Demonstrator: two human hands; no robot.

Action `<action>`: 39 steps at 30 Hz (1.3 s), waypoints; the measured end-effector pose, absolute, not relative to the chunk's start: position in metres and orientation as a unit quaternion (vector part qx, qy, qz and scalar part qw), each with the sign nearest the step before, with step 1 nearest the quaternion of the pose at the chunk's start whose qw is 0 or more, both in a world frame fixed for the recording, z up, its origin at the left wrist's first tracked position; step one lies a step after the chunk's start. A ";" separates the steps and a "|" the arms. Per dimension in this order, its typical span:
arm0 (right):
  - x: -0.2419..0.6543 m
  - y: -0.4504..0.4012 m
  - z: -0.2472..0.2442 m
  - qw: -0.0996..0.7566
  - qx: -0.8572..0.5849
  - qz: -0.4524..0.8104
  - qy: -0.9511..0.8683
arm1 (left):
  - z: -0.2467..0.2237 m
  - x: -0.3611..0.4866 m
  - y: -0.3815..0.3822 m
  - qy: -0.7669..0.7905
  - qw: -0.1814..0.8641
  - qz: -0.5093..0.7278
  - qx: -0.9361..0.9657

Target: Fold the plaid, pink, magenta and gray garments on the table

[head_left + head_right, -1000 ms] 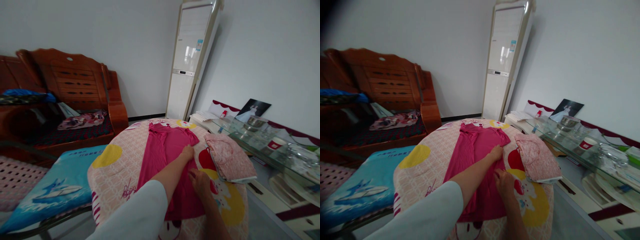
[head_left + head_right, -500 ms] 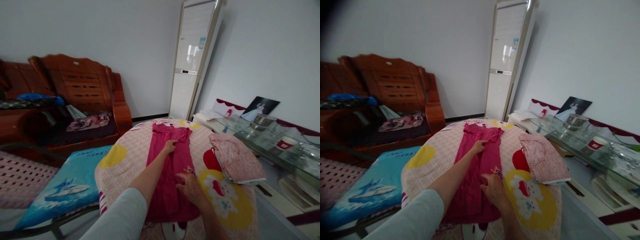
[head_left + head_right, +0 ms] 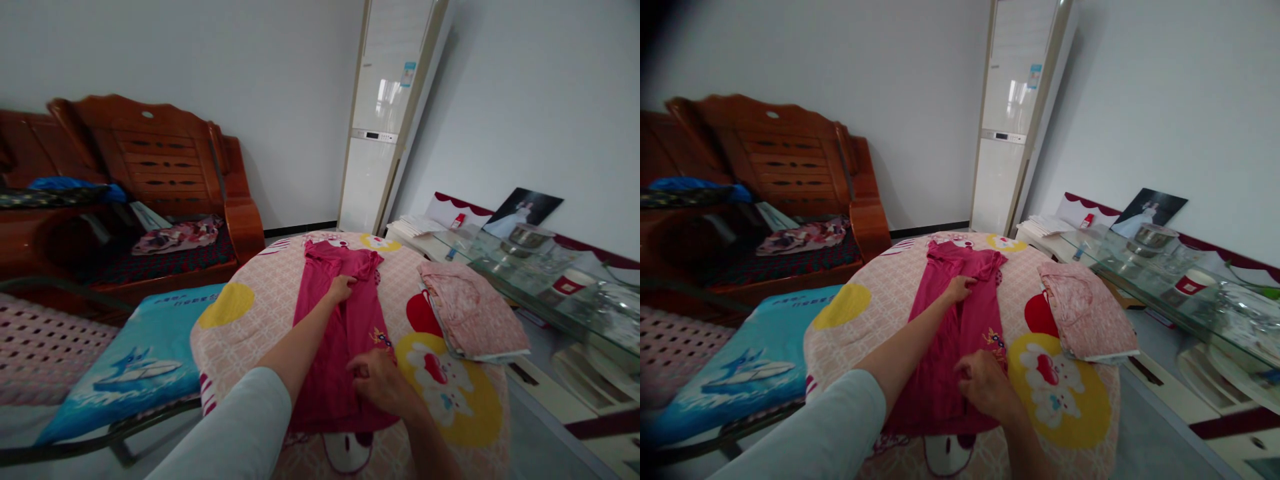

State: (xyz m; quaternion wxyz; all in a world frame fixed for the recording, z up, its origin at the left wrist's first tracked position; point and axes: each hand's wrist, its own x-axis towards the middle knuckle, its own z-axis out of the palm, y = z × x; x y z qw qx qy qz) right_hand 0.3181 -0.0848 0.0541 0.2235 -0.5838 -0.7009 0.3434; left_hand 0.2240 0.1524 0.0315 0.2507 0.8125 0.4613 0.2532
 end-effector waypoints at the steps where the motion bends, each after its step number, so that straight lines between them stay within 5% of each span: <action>1: 0.317 -0.085 0.054 0.211 -0.574 0.390 -0.688 | 0.032 0.220 0.148 0.460 0.247 0.252 0.815; 5: 0.329 -0.079 0.058 0.279 -0.582 0.461 -0.610 | 0.036 0.202 0.125 0.453 0.213 0.287 0.817; 8: 0.354 -0.073 0.059 0.367 -0.657 0.273 -0.599 | 0.037 0.189 0.099 0.437 0.225 0.283 0.823; 13: 0.385 -0.075 0.047 0.288 -0.759 0.087 -0.577 | 0.038 0.185 0.045 0.376 0.266 0.241 0.854; 21: 0.388 -0.094 0.043 0.267 -0.744 0.311 -0.528 | 0.030 0.202 0.000 0.208 0.253 0.196 0.924; 34: 0.403 -0.128 0.047 0.279 -0.672 0.441 -0.525 | 0.002 0.194 0.014 0.263 0.212 0.218 0.916; 39: 0.407 -0.132 0.044 0.177 -0.726 0.415 -0.519 | 0.007 0.191 0.012 0.205 0.161 0.141 0.955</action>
